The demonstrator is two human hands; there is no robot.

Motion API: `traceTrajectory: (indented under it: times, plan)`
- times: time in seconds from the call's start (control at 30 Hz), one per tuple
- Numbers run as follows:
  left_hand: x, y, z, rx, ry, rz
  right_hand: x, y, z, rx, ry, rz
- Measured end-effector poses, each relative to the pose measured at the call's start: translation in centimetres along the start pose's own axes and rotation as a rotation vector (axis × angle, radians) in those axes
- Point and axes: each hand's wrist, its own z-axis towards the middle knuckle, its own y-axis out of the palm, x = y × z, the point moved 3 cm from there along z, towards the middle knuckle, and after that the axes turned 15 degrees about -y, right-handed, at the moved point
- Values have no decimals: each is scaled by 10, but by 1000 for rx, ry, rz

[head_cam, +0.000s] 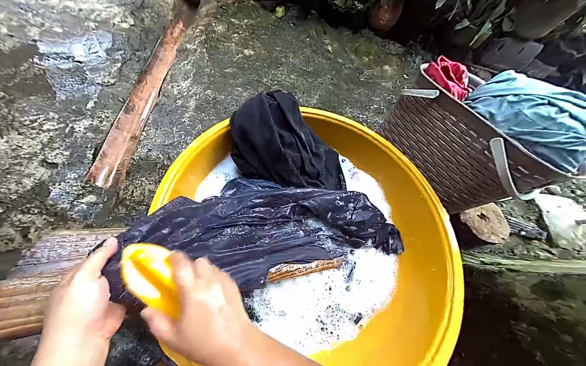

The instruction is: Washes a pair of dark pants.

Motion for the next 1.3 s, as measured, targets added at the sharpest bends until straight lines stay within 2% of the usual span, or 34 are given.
traceTrajectory:
  times: [0.03, 0.07, 0.13, 0.23, 0.3, 0.33, 0.4, 0.47, 0.57, 0.67, 0.8, 0.87, 0.93, 0.97, 1.0, 1.03, 1.1, 1.17, 1.23, 1.3]
  plan:
    - [1, -4, 0, 15, 3, -13, 1, 6, 4, -59, -34, -44]
    - [2, -7, -1, 20, 19, -34, 19, 1, 4, -91, 20, -89]
    - [5, -7, -1, 19, 53, -61, 90, -29, -9, -59, 274, -194]
    - [11, -3, -5, 13, 105, -70, 202, -103, -53, -28, 713, -361]
    - [17, 2, -4, -55, 156, -62, 239, -145, -72, -44, 811, -409]
    - [18, 2, -4, -107, 167, -66, 243, -159, -78, -11, 783, -381]
    - [16, -2, -9, -231, 173, -78, 239, -174, -92, 212, 666, -221]
    - [19, -2, -20, -388, 203, -61, 242, -166, -104, 378, 619, -24]
    - [28, 5, -40, -696, 258, 158, 251, -138, -115, 270, 714, -11]
    - [44, 8, -66, -909, 208, 307, 245, -143, -114, 212, 760, -92]
    - [65, -5, -94, -910, 249, 259, 240, -195, -123, 452, 665, 84]
    - [71, -24, -110, -789, 347, 359, 225, -234, -122, 603, 607, 132]
    - [73, -19, -123, -551, 389, 363, 212, -270, -117, 736, 526, 162]
    - [69, -10, -113, -377, 388, 254, 206, -283, -111, 790, 494, 194]
    - [63, -6, -88, -322, 355, 109, 200, -293, -104, 834, 477, 210]
    - [57, 0, -59, -450, 304, -29, 194, -298, -97, 852, 479, 224]
    - [36, 31, -23, -718, 86, -125, 188, -296, -92, 770, 484, 248]
    - [7, 54, -9, -835, -127, -17, 186, -279, -95, 527, 448, 341]
    - [-5, 58, -8, -991, -201, 114, 188, -244, -107, 125, 439, 468]
    - [6, 54, -17, -1122, -141, 155, 197, -197, -116, -370, 479, 427]
